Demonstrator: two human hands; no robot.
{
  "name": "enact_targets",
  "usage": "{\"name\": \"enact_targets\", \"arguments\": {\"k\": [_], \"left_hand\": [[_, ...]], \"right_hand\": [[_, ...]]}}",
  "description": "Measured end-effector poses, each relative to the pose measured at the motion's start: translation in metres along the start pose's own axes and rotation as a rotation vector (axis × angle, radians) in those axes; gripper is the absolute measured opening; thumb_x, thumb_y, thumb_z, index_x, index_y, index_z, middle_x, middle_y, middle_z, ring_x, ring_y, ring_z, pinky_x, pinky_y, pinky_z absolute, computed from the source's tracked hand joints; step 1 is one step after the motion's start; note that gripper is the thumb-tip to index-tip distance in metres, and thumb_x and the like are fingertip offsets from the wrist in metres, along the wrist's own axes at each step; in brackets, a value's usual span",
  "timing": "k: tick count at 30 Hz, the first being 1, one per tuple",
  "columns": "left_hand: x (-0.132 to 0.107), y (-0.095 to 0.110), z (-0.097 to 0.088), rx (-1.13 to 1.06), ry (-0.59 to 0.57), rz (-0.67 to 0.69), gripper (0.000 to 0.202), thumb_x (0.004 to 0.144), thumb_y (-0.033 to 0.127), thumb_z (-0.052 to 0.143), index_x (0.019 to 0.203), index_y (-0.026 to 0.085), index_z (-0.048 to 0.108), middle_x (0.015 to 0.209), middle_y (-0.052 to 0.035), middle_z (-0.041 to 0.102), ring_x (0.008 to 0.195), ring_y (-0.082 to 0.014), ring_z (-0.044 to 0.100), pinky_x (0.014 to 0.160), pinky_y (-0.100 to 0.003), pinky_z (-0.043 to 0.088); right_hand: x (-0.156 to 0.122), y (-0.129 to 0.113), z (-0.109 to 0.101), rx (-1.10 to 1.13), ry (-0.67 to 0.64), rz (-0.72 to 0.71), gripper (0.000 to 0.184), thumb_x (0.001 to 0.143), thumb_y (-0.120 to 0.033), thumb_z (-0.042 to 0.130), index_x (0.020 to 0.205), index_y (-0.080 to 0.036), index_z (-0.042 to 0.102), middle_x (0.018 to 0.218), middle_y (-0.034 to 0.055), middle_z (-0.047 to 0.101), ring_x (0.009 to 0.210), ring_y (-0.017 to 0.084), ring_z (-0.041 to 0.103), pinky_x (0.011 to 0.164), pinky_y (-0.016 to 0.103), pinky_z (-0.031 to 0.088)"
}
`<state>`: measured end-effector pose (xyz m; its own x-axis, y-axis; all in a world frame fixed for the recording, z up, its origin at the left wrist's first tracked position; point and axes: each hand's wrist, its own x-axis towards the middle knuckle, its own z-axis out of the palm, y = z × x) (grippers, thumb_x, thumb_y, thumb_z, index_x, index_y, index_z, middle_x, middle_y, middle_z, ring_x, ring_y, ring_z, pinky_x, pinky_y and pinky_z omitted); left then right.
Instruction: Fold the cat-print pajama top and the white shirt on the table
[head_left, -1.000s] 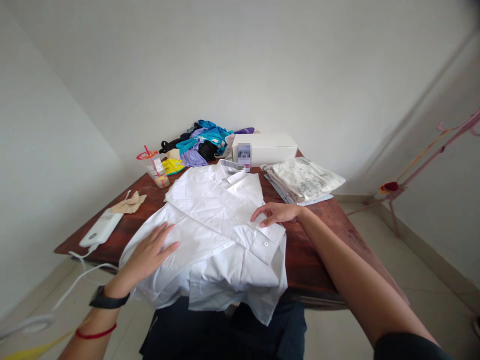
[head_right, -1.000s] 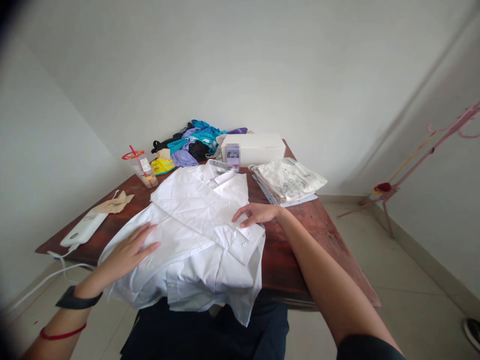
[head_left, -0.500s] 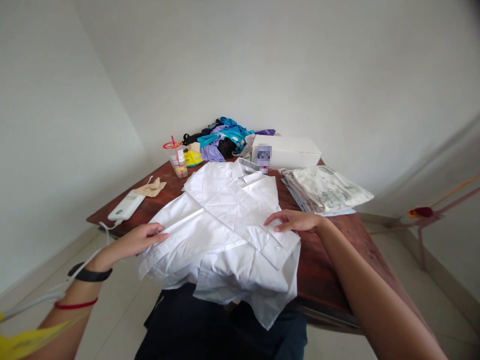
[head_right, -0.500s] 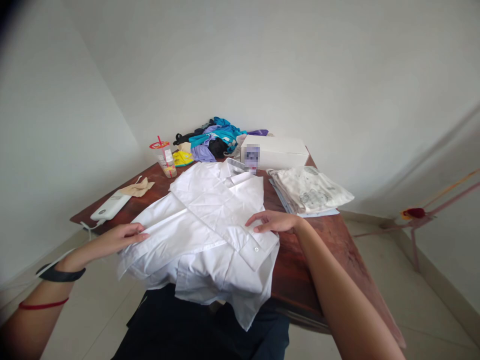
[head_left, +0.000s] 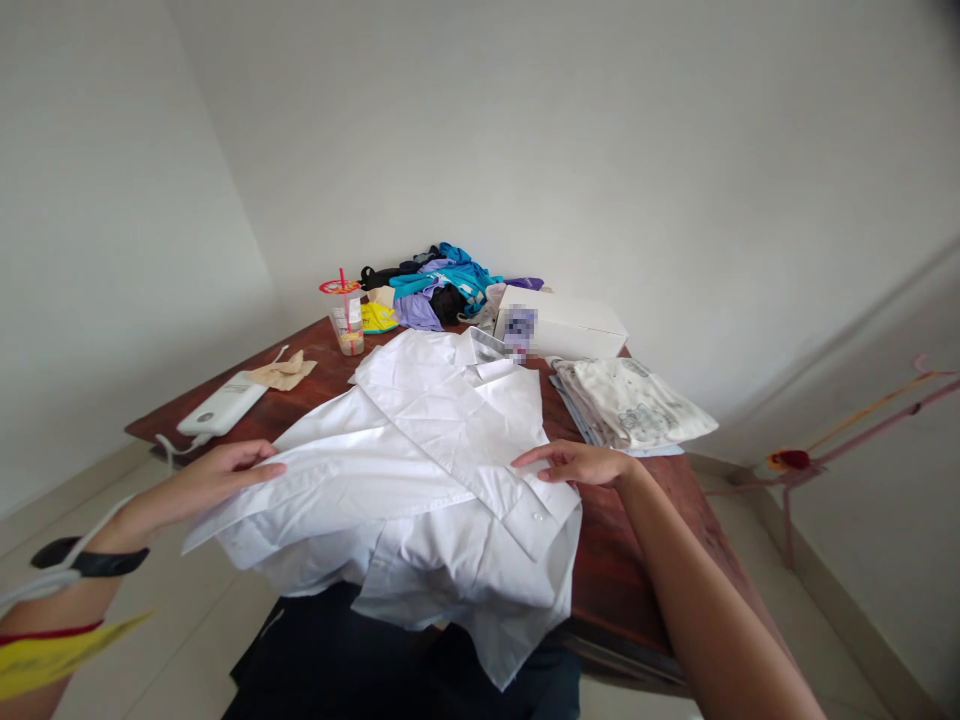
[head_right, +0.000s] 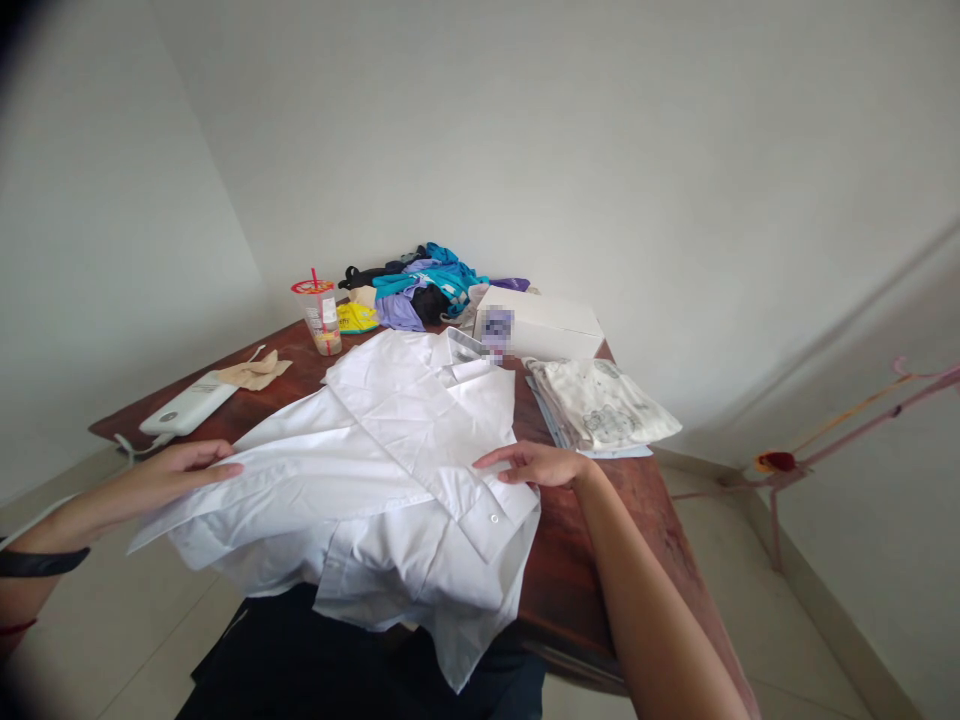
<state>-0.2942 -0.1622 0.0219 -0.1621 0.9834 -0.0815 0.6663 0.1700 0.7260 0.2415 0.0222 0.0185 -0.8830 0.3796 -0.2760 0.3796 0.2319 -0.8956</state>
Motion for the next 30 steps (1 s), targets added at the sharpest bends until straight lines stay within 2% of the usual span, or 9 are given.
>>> {"name": "enact_targets", "arguments": {"k": [5,8,11,14,17,20,23,27,30], "left_hand": [[0.001,-0.019,0.003,-0.126,0.033,-0.060,0.044,0.056,0.061,0.083,0.073,0.023,0.068,0.067,-0.0015,0.067,0.068,-0.0243,0.063,0.061,-0.027,0.050],[-0.003,-0.028,0.008,-0.100,0.113,-0.089,0.042,0.055,0.058,0.082,0.075,0.024,0.068,0.065,-0.0020,0.066,0.067,-0.0262,0.063,0.061,-0.029,0.051],[-0.007,-0.031,0.018,-0.038,0.265,-0.053,0.039,0.055,0.057,0.081,0.075,0.026,0.066,0.072,-0.0031,0.069,0.072,-0.0296,0.066,0.064,-0.032,0.053],[-0.013,-0.016,0.035,0.008,0.415,0.008,0.038,0.059,0.058,0.079,0.079,0.028,0.067,0.086,-0.0055,0.071,0.086,-0.0342,0.068,0.075,-0.037,0.056],[-0.019,0.025,0.059,-0.196,0.445,-0.009,0.046,0.062,0.060,0.080,0.092,0.028,0.067,0.108,-0.0082,0.070,0.108,-0.0374,0.065,0.091,-0.043,0.056],[-0.019,0.075,0.083,-0.778,0.071,-0.121,0.053,0.075,0.057,0.073,0.119,0.031,0.060,0.125,-0.0087,0.068,0.120,-0.0337,0.064,0.099,-0.048,0.054],[-0.009,0.112,0.102,-1.169,-0.317,-0.291,0.043,0.086,0.045,0.063,0.123,0.024,0.059,0.128,-0.0127,0.068,0.128,-0.0315,0.061,0.108,-0.048,0.049],[0.014,0.132,0.119,-1.295,-0.568,-0.442,0.035,0.092,0.041,0.058,0.119,0.019,0.060,0.130,-0.0156,0.068,0.131,-0.0303,0.059,0.106,-0.042,0.050],[0.024,0.136,0.128,-1.308,-0.676,-0.512,0.035,0.093,0.042,0.061,0.115,0.015,0.061,0.125,-0.0172,0.069,0.127,-0.0324,0.061,0.099,-0.042,0.054]], "right_hand": [[-0.005,0.006,-0.001,0.074,0.023,-0.080,0.057,0.089,-0.044,0.073,0.142,-0.025,0.062,0.136,0.0077,0.064,0.120,0.025,0.058,0.100,0.036,0.047],[-0.005,0.009,-0.001,0.051,-0.051,-0.024,0.063,0.088,-0.045,0.074,0.146,-0.026,0.057,0.107,0.0046,0.071,0.094,0.021,0.063,0.081,0.030,0.051],[-0.004,0.009,0.001,0.021,-0.100,0.004,0.065,0.088,-0.046,0.074,0.147,-0.027,0.056,0.087,0.0007,0.068,0.075,0.016,0.059,0.067,0.025,0.048],[-0.002,0.004,0.004,0.017,-0.091,-0.025,0.062,0.090,-0.045,0.073,0.147,-0.026,0.057,0.098,0.0033,0.070,0.081,0.017,0.061,0.071,0.025,0.049],[-0.001,-0.003,0.009,0.036,-0.076,-0.066,0.058,0.092,-0.041,0.072,0.146,-0.025,0.058,0.124,0.0072,0.068,0.104,0.021,0.063,0.088,0.029,0.050],[0.000,-0.011,0.013,0.068,-0.087,-0.096,0.055,0.092,-0.038,0.072,0.144,-0.025,0.059,0.140,0.0074,0.062,0.123,0.024,0.057,0.103,0.034,0.045],[0.000,-0.013,0.015,0.105,-0.085,-0.096,0.055,0.091,-0.037,0.073,0.144,-0.026,0.059,0.139,0.0067,0.063,0.121,0.022,0.059,0.102,0.033,0.046],[0.000,-0.009,0.016,0.204,-0.007,-0.135,0.052,0.088,-0.037,0.076,0.138,-0.026,0.064,0.134,0.0055,0.066,0.114,0.020,0.062,0.095,0.029,0.049],[0.000,-0.002,0.017,0.350,0.097,-0.186,0.050,0.084,-0.035,0.080,0.132,-0.025,0.069,0.129,0.0058,0.069,0.107,0.019,0.065,0.092,0.028,0.049]]}}
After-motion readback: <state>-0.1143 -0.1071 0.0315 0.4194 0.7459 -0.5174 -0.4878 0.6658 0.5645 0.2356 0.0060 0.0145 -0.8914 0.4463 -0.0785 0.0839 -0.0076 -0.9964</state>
